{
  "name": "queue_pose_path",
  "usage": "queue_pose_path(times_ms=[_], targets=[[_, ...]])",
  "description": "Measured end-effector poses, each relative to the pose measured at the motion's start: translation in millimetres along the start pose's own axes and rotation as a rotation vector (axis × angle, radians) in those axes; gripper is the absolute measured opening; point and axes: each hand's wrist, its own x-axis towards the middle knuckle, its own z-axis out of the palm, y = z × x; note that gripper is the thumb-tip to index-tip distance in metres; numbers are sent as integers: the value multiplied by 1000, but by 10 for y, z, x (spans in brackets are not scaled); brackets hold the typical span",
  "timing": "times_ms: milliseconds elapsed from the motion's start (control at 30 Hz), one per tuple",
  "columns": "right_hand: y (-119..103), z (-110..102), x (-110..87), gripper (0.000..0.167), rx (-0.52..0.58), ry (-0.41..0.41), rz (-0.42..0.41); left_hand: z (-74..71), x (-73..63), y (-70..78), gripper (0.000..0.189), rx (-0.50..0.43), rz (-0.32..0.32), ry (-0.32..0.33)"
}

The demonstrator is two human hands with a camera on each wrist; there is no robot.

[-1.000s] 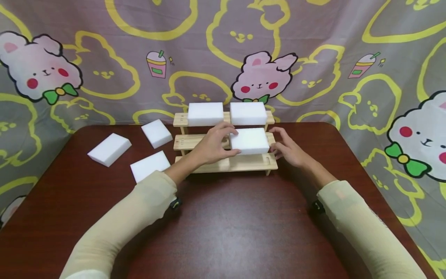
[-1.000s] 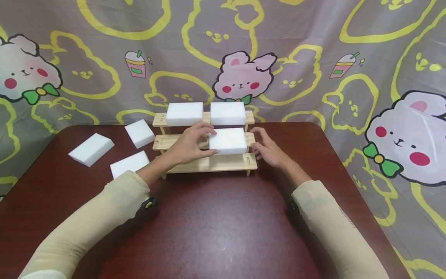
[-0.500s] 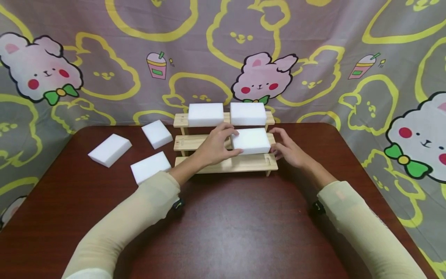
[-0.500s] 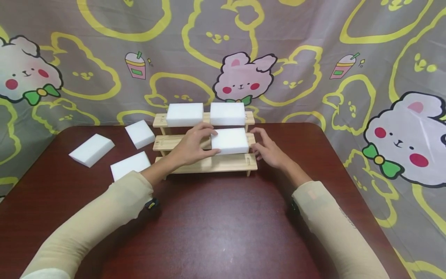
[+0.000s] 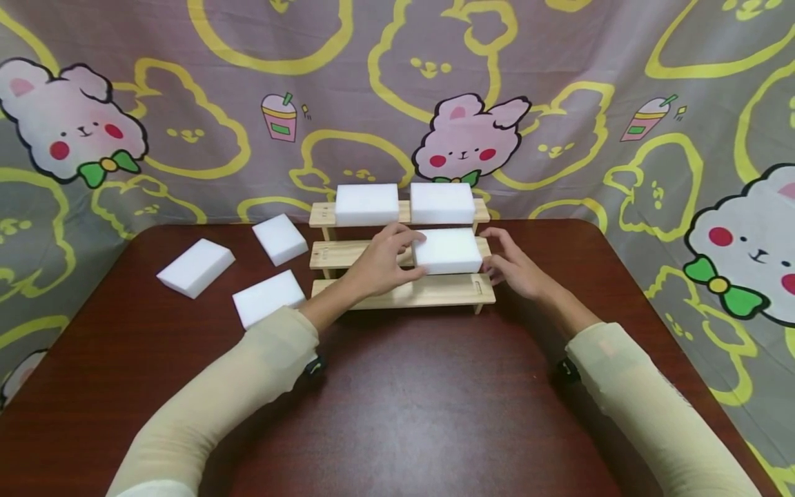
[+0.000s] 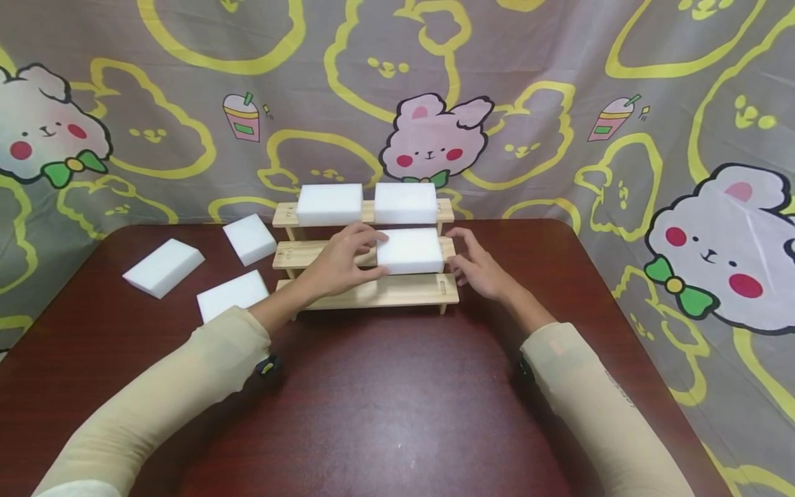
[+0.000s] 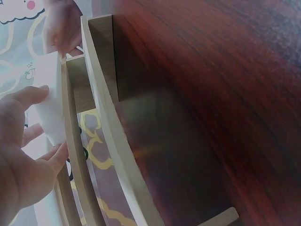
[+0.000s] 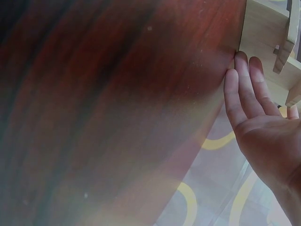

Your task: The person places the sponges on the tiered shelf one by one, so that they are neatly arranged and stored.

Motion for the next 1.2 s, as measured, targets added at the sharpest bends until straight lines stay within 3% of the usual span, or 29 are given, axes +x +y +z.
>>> queue_pose_path(times_ms=[267, 1200], targets=[[-1, -4, -11, 49, -19, -2, 7, 8, 17, 29, 48, -4, -66, -16], [0, 6, -1, 47, -13, -2, -1, 46, 41, 25, 47, 49, -42, 12]])
